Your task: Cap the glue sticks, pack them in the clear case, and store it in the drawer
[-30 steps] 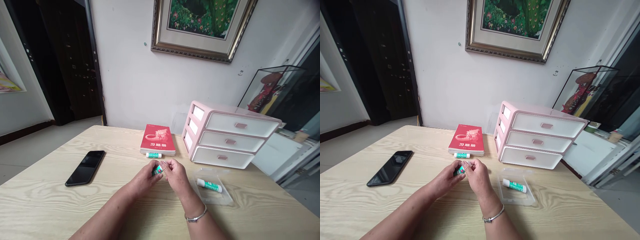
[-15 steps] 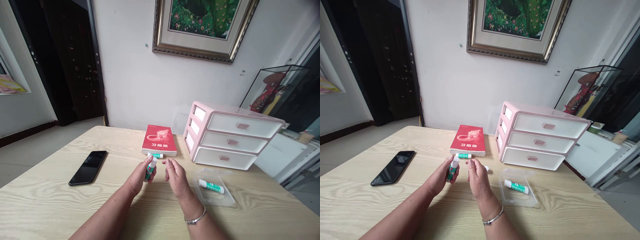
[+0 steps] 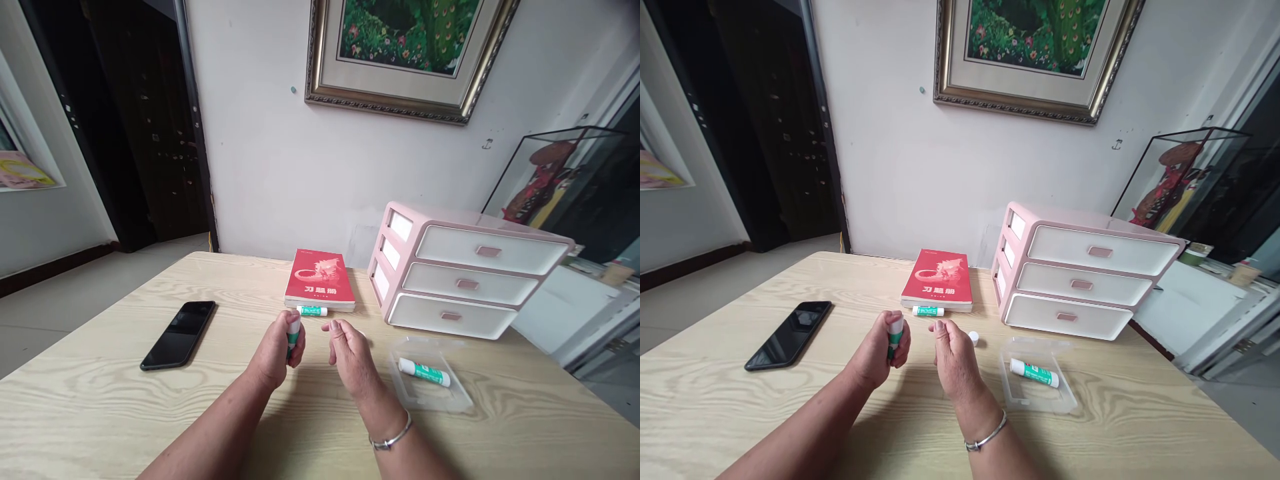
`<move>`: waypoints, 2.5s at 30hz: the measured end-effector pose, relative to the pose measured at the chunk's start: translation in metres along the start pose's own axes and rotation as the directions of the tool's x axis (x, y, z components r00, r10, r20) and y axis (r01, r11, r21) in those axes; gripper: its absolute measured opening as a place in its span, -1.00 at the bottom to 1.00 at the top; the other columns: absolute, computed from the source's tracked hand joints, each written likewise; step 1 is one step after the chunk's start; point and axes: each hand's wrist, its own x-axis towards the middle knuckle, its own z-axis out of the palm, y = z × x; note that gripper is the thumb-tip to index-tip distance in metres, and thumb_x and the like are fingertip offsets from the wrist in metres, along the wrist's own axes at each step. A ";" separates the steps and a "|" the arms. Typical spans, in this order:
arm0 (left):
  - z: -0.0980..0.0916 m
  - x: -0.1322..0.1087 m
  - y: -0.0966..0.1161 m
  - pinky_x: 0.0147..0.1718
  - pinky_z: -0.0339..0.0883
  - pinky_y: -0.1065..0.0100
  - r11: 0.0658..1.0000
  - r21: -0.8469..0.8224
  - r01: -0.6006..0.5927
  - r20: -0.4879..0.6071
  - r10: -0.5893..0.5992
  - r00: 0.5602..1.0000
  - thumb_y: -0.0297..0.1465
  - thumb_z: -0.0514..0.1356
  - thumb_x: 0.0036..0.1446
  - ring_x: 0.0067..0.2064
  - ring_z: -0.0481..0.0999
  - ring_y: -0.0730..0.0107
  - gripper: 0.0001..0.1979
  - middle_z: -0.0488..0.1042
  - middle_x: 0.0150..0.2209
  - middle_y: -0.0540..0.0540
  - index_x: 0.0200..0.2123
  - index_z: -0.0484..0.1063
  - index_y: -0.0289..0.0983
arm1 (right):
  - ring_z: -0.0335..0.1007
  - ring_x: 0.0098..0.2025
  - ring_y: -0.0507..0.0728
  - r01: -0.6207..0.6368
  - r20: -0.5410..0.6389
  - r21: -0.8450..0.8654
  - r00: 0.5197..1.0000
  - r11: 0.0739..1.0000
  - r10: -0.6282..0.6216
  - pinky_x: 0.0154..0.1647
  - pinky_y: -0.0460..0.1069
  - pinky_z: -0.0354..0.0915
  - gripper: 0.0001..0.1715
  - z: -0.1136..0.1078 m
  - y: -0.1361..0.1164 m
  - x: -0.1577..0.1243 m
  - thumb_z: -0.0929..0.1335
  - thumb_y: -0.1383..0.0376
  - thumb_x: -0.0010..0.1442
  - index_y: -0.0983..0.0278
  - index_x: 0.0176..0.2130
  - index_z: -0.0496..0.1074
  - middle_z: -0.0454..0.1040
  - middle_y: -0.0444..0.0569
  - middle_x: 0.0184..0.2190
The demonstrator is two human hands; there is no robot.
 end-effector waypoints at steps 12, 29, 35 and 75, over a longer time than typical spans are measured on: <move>0.005 -0.002 -0.003 -0.68 -0.06 0.43 1.000 -0.022 -0.008 0.009 0.009 1.000 0.01 -0.03 0.21 -0.70 0.05 0.55 -0.46 0.10 -0.73 0.08 -0.64 0.19 -0.24 | 0.31 -0.53 0.04 0.084 0.052 0.033 0.995 0.996 -0.085 -0.43 -0.07 0.28 -0.57 0.002 -0.004 -0.003 0.21 0.00 0.37 0.26 -0.20 0.43 0.33 -0.18 -0.58; 0.001 -0.007 -0.008 0.04 0.25 0.14 0.901 0.356 -0.247 0.278 0.150 0.949 0.05 -0.10 0.30 0.03 0.39 0.18 -0.22 0.41 0.00 -0.22 0.42 -0.21 -0.22 | 0.41 0.02 0.21 0.257 -0.077 -0.252 0.956 0.933 -0.285 0.03 0.10 0.34 -0.65 -0.007 -0.012 -0.025 0.26 0.22 0.37 0.21 0.11 0.32 0.48 0.09 0.00; -0.008 -0.002 -0.015 -0.02 0.29 0.12 0.769 0.548 -0.328 0.307 0.180 0.935 -0.03 -0.10 0.34 -0.18 0.45 0.25 -0.33 0.42 -0.14 -0.14 0.39 -0.09 -0.22 | 0.39 0.04 0.26 0.279 -0.029 -0.644 0.922 0.713 -0.387 0.11 0.18 0.27 -0.64 -0.089 -0.011 -0.050 0.33 0.29 0.28 0.15 0.08 0.39 0.50 0.05 -0.02; -0.037 0.040 -0.036 0.27 0.05 0.17 0.148 0.980 -0.135 0.093 0.261 0.961 -0.49 0.06 0.12 0.30 0.16 0.06 -0.37 0.26 0.26 -0.29 0.29 0.18 -0.46 | 0.36 0.02 0.29 -0.004 0.063 -0.884 0.990 0.467 0.128 0.07 0.06 0.19 -0.55 -0.033 0.035 0.009 0.24 0.50 0.24 0.39 0.10 0.41 0.48 0.24 -0.09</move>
